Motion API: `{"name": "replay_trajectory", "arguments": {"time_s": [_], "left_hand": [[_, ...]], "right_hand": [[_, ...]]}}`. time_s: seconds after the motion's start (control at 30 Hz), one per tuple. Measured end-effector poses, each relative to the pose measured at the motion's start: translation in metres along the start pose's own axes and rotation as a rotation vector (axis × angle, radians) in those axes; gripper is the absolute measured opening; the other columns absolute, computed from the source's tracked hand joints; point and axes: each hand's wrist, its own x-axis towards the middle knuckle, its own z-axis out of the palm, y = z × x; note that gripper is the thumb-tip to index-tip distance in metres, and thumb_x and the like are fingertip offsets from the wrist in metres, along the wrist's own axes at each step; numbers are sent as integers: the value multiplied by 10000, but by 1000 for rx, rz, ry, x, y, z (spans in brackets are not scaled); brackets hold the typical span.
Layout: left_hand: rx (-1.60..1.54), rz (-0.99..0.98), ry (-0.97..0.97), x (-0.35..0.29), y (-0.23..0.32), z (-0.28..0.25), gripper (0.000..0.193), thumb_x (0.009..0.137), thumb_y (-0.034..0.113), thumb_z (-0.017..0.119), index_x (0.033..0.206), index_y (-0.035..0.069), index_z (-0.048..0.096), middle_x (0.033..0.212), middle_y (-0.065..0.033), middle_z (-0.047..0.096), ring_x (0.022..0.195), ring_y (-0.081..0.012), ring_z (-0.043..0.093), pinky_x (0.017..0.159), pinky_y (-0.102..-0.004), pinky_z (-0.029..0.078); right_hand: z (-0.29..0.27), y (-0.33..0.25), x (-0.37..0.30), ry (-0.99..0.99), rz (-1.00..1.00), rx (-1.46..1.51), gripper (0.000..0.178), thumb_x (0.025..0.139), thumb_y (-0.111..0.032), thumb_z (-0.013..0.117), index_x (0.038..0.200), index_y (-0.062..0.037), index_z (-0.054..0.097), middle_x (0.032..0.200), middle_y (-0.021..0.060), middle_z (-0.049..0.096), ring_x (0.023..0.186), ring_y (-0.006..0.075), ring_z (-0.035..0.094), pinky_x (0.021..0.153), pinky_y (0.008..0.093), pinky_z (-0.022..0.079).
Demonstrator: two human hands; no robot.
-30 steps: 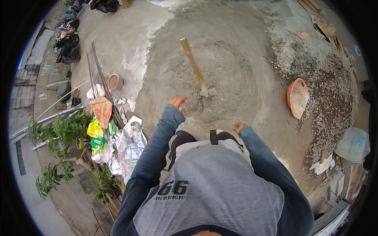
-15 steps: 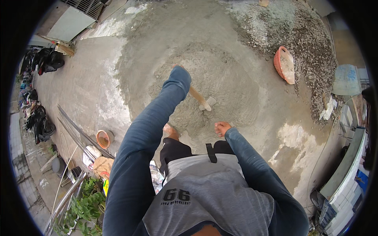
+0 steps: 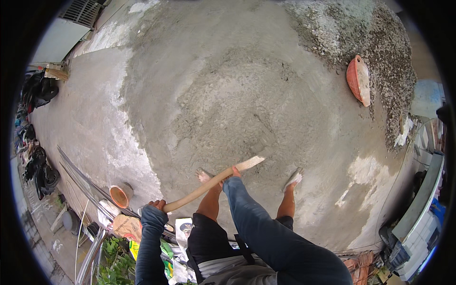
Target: The person mixes a pile of cement and aggregate on the ground using a hoe. Another person scoops the mixed material into buckets nearby.
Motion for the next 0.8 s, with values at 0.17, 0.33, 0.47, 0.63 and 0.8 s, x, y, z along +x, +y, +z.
{"name": "replay_trajectory", "arguments": {"time_s": [0.17,0.33,0.47,0.63,0.8], "left_hand": [[-261,-31,42,-48,55,50,271,626,161,695,874,98,604,776,-136,643,766,-349,631,715,-439,514],[-678,-208,-85,-86,129,67,243,664,194,654,875,81,610,765,-145,641,734,-389,637,666,-456,516],[-471,-9,-350,-51,180,81,474,625,271,731,1056,136,589,978,-104,663,999,-309,594,891,-457,398],[-1023,228,-462,121,271,97,534,654,160,742,1127,23,532,896,-209,644,849,-379,640,742,-414,507],[-1468,304,-411,297,363,57,548,664,103,698,1170,-33,537,847,-102,623,757,-193,597,698,-341,490]], "right_hand": [[-29,-23,7,-12,-137,-270,428,797,-277,657,1101,-27,490,949,149,584,892,293,601,769,448,523],[-4,-79,-66,41,-318,-409,175,721,-57,645,860,-6,550,705,100,589,586,230,612,566,381,541],[35,-134,-124,15,-587,-578,226,750,-35,617,949,5,519,710,119,598,532,224,600,508,360,523],[147,-288,-120,-100,-987,-743,352,768,-27,589,1102,16,486,735,129,591,543,214,598,499,361,505],[263,-405,-79,12,-1096,-952,415,761,-18,590,1139,9,421,821,148,565,600,235,614,513,383,558]]}}
